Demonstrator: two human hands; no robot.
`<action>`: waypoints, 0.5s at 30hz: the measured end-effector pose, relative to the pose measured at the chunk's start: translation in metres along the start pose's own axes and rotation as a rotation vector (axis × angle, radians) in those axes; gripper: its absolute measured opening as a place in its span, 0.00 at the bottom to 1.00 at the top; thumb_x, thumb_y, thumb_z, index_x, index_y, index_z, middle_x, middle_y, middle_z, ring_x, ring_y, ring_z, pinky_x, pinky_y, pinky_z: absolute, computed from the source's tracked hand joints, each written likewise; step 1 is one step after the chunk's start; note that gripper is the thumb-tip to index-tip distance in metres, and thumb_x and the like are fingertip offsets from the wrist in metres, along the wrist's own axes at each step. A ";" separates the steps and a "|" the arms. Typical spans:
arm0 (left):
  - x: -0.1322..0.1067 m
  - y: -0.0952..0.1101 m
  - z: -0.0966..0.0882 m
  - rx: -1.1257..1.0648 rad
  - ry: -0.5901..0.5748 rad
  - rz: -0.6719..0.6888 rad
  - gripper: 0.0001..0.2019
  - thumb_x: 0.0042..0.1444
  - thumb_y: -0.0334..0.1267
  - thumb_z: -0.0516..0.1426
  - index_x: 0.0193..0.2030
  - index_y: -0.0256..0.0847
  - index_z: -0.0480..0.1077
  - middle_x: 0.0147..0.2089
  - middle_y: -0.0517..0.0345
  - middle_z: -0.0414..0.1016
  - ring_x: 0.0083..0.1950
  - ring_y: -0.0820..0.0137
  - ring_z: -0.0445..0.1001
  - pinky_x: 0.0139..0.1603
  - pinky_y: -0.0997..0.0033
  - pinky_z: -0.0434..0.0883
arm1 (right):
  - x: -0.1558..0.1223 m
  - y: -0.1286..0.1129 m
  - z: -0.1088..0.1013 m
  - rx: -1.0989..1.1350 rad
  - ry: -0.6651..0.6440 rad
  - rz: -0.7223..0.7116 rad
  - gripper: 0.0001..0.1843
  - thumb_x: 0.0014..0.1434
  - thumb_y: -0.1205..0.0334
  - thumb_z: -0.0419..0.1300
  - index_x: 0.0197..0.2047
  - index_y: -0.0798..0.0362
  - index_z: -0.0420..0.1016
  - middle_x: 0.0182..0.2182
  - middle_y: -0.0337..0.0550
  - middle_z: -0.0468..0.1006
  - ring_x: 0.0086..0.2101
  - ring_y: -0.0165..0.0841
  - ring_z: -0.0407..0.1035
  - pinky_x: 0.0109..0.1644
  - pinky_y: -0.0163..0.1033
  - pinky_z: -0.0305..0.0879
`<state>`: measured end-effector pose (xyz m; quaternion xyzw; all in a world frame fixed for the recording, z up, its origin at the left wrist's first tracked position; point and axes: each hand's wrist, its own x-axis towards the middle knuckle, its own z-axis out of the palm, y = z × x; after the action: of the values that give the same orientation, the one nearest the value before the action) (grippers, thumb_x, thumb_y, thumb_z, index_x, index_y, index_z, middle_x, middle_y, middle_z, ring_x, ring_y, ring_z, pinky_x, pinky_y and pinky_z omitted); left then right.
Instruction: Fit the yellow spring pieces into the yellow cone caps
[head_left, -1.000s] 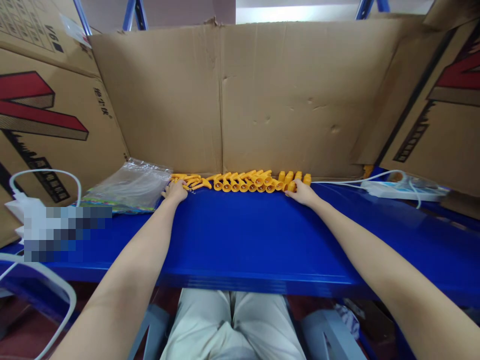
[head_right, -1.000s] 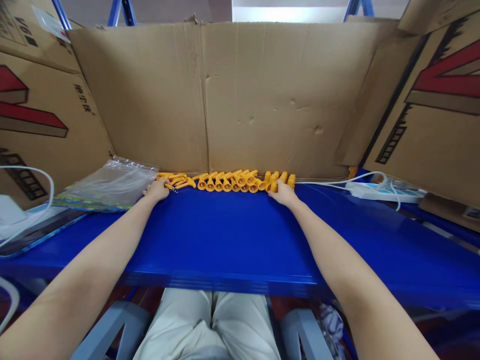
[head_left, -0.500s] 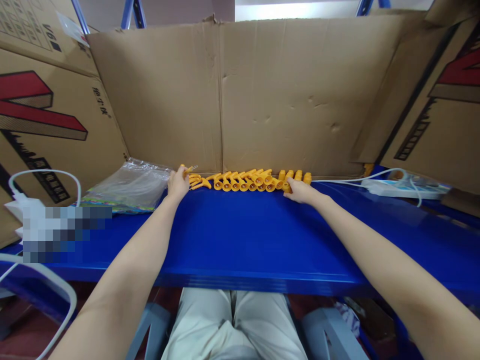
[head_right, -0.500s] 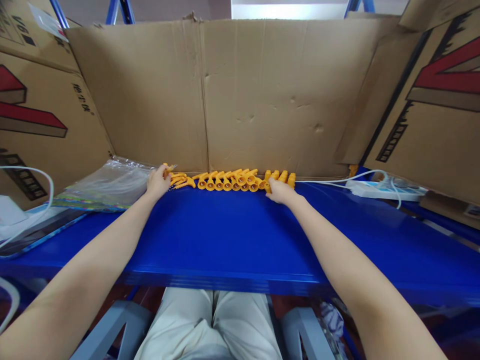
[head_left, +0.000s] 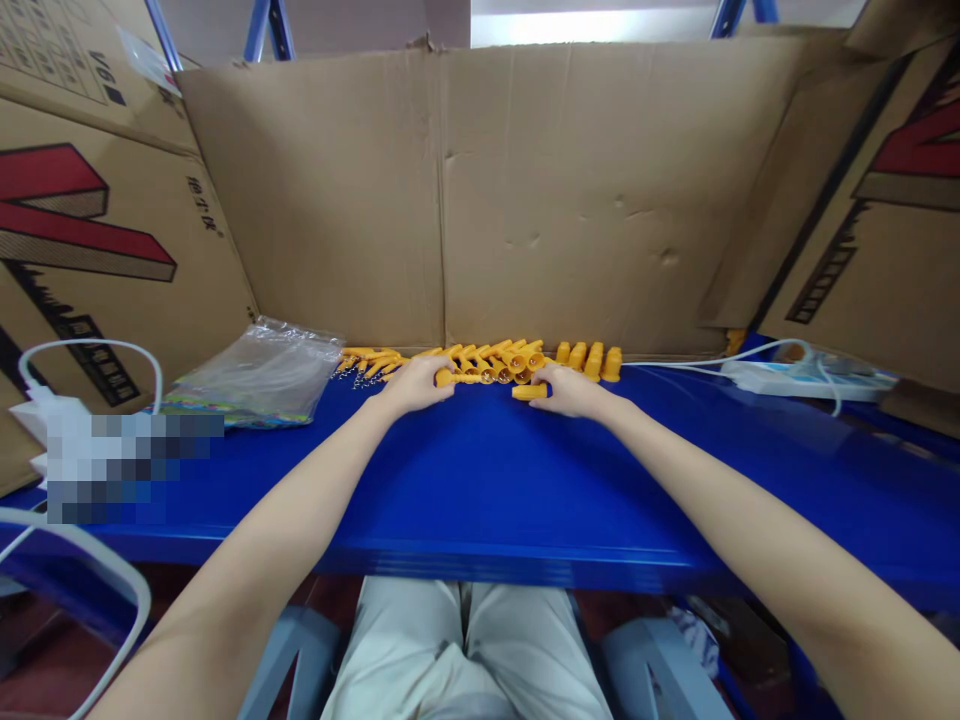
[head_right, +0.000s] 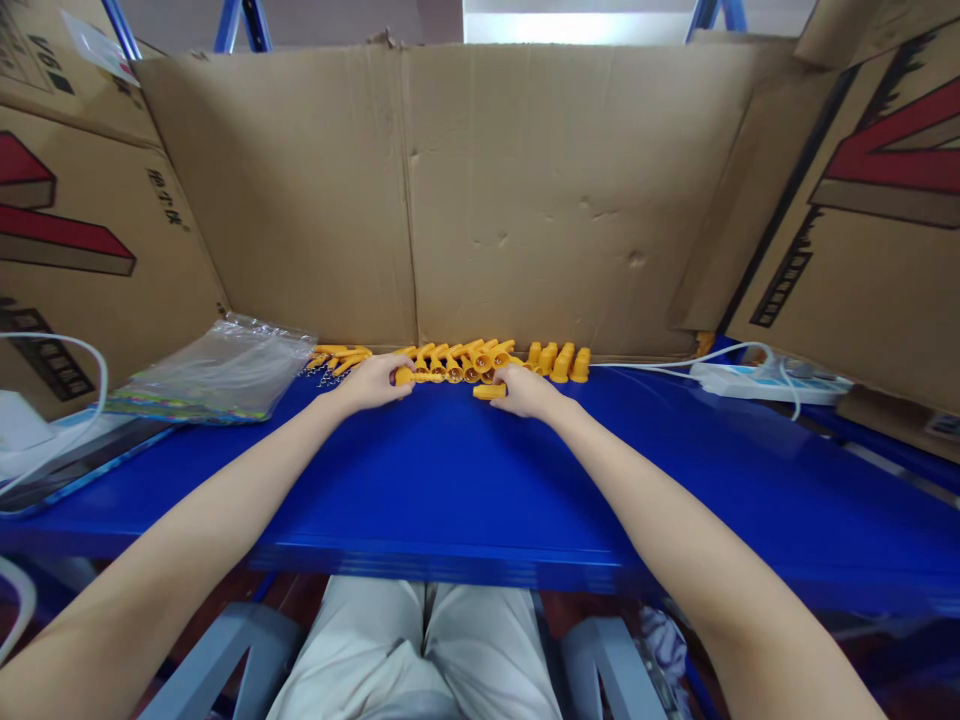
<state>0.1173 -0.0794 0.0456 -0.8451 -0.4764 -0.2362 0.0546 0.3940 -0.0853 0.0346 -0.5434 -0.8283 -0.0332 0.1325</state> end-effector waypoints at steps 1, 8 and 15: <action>0.000 0.004 0.000 0.002 -0.009 0.019 0.14 0.50 0.40 0.54 0.41 0.41 0.73 0.37 0.54 0.77 0.37 0.65 0.73 0.37 0.69 0.65 | 0.000 0.000 0.001 0.003 0.027 -0.021 0.13 0.53 0.59 0.64 0.42 0.55 0.75 0.42 0.50 0.78 0.43 0.42 0.73 0.46 0.42 0.67; -0.002 0.009 0.002 0.037 -0.034 0.013 0.14 0.50 0.41 0.53 0.43 0.42 0.73 0.40 0.53 0.78 0.40 0.63 0.74 0.38 0.66 0.66 | 0.003 0.004 0.004 0.065 0.128 -0.084 0.13 0.53 0.62 0.65 0.43 0.55 0.76 0.42 0.50 0.78 0.43 0.40 0.73 0.47 0.42 0.67; -0.002 0.008 0.001 0.030 -0.027 -0.021 0.12 0.50 0.40 0.54 0.40 0.43 0.73 0.38 0.54 0.78 0.38 0.62 0.74 0.36 0.66 0.66 | 0.003 0.003 0.005 0.135 0.143 -0.080 0.14 0.54 0.62 0.64 0.44 0.55 0.77 0.42 0.50 0.78 0.43 0.41 0.73 0.49 0.44 0.67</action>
<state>0.1232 -0.0851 0.0444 -0.8423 -0.4895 -0.2182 0.0584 0.3946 -0.0806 0.0301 -0.4960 -0.8381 -0.0214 0.2263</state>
